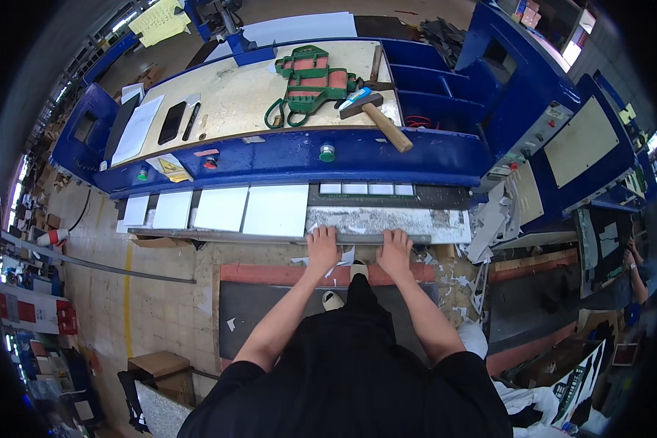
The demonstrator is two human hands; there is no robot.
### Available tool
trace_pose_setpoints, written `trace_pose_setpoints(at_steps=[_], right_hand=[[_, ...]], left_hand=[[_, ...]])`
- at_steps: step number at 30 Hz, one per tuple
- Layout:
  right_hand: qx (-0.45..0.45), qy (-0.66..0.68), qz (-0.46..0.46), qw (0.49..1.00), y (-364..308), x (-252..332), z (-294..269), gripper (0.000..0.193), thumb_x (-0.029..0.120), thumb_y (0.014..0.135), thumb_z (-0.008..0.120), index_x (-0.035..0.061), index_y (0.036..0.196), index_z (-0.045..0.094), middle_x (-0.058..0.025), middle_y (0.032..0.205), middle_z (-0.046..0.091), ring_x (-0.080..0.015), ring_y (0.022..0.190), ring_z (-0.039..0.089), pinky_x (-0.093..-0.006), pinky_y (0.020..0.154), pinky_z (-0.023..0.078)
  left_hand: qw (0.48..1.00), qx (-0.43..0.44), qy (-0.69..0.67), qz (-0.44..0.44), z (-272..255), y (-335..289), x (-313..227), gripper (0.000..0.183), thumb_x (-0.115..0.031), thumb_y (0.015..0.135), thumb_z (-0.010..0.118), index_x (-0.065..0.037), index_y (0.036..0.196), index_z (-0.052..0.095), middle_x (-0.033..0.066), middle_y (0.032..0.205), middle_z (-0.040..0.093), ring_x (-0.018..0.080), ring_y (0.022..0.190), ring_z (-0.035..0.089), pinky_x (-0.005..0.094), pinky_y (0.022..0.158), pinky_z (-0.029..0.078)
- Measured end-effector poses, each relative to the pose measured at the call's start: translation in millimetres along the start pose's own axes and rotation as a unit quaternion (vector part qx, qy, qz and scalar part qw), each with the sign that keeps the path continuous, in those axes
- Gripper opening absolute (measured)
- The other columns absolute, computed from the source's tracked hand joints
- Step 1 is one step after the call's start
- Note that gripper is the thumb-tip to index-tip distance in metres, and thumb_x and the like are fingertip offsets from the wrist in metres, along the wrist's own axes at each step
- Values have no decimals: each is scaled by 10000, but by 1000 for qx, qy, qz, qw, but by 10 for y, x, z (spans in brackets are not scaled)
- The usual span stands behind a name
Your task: Die-cut material using a hydraulic clicker press to manufacture shoe components.
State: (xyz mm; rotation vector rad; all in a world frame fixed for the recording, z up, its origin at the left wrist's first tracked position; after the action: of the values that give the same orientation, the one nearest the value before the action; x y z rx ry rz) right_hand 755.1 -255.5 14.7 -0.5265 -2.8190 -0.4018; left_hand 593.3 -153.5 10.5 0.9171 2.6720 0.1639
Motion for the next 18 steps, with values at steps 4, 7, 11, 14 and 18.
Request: trace_pose_setpoints(at_steps=[4,7,11,14,18], right_hand=[[84,26,49,995,-255,-150,-79,399,218,708,699,93,1066,578,-124,1095,505,-320,1112,442,-481,895,340],[184,82,76,977,-242,-185,-78,259,247,748,686,66,926,632,-137,1007,596,-332,1030,541,-480,839,405],[69,241,99,963,224,-40,-236,312,325,877,608,20,822,636,-153,772,651,-316,722,642,-395,641,509],[254,107,137,951,383,25,265,438,442,886,583,13,817,638,-193,834,658,-351,801,654,-462,672,507],[317,48,127,939,84,60,637,491,457,891,560,-27,944,616,-244,890,656,-412,888,632,-501,802,499]], left_hand=[[997,68,-26,-10,-84,-256,-118,450,-247,698,708,-49,1072,555,151,1116,549,317,1044,505,454,838,377],[979,169,-103,-50,49,-273,-6,349,-268,734,694,-65,1001,598,142,1054,588,319,1030,528,454,834,393],[973,89,-213,-19,-302,138,-19,270,-288,811,638,-67,967,630,124,943,633,316,948,559,418,796,426],[992,79,-82,50,-262,318,-86,356,-336,805,665,-28,976,611,126,988,630,307,944,556,401,813,428],[995,47,-53,72,-206,78,-182,441,-402,793,674,-24,1001,584,126,1000,596,297,943,545,417,834,408]])
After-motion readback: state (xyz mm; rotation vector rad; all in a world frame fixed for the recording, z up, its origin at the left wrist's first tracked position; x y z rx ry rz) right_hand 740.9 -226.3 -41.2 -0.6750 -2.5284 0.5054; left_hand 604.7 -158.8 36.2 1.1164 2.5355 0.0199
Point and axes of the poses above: each hand's wrist, its own y-axis towards the middle knuckle, its own z-axis out of the palm, x = y × z, the point moved 10 cm from there along y, towards the middle knuckle
